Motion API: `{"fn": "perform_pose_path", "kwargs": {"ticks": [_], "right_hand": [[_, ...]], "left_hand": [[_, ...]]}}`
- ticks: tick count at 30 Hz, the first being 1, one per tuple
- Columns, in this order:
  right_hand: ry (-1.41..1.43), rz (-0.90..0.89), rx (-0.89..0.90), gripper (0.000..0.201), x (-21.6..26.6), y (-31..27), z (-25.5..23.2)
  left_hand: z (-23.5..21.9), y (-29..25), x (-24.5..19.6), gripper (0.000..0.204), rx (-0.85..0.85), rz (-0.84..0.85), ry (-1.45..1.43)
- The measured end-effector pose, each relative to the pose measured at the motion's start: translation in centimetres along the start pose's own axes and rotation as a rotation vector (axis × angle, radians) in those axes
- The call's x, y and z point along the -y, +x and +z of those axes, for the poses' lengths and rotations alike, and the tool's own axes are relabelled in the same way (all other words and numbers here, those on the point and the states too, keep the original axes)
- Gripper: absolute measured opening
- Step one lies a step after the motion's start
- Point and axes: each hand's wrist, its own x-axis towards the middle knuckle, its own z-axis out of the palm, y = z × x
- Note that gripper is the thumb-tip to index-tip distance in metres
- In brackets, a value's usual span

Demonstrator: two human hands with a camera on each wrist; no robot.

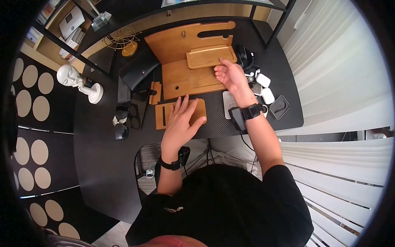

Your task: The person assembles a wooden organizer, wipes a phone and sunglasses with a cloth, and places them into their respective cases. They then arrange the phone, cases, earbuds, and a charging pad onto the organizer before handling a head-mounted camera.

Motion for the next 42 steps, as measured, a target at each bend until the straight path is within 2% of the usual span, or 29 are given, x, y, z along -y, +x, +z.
{"fn": "perform_pose_path", "kwargs": {"ticks": [14, 23, 29, 32, 33, 35, 36, 37, 39, 40, 42], "right_hand": [[-0.025, -0.057, 0.028, 0.017, 0.1, 0.0, 0.3], [0.109, 0.024, 0.039, 0.016, -0.7, 0.4, 0.3], [0.144, 0.082, 0.043, 0.027, -0.8, -2.0, 0.8], [-0.210, -0.126, 0.068, 0.038, -2.0, -4.8, 1.1], [-0.211, -0.122, 0.065, 0.038, -2.4, -5.7, 1.4], [-1.087, -0.389, 0.184, 0.043, -3.1, -7.2, 2.3], [-1.342, -0.528, 0.266, 0.047, -2.6, -8.0, 3.1], [-1.337, -0.525, 0.260, 0.047, -3.3, -8.3, 3.4], [-1.875, -0.806, 0.239, 0.048, -4.4, -8.8, 3.6], [-1.855, -0.668, 0.261, 0.048, -4.7, -8.6, 3.7], [-1.876, -0.665, 0.252, 0.047, -5.1, -8.5, 3.4]], "left_hand": [[0.5, -0.4, 0.4, 0.068, 0.052, 0.016, 0.044], [0.5, -0.5, 0.5, 0.068, 0.042, 0.020, 0.047], [-0.6, -0.3, 0.3, 0.068, 0.054, 0.010, 0.025], [-1.4, -0.5, 0.5, 0.068, 0.030, 0.031, 0.010], [-1.8, -0.6, 0.4, 0.068, 0.029, 0.032, 0.010], [-2.2, -1.0, 0.5, 0.068, 0.037, 0.031, 0.010], [-2.3, -1.1, 0.6, 0.067, 0.042, 0.024, 0.035], [-2.4, -1.3, 0.7, 0.067, 0.048, 0.018, 0.062], [-2.0, -1.6, 1.1, 0.066, 0.037, 0.010, 0.094], [-1.9, -1.8, 1.4, 0.065, 0.015, -0.004, 0.124], [-2.1, -2.0, 1.8, 0.065, 0.019, -0.007, 0.122]]}}
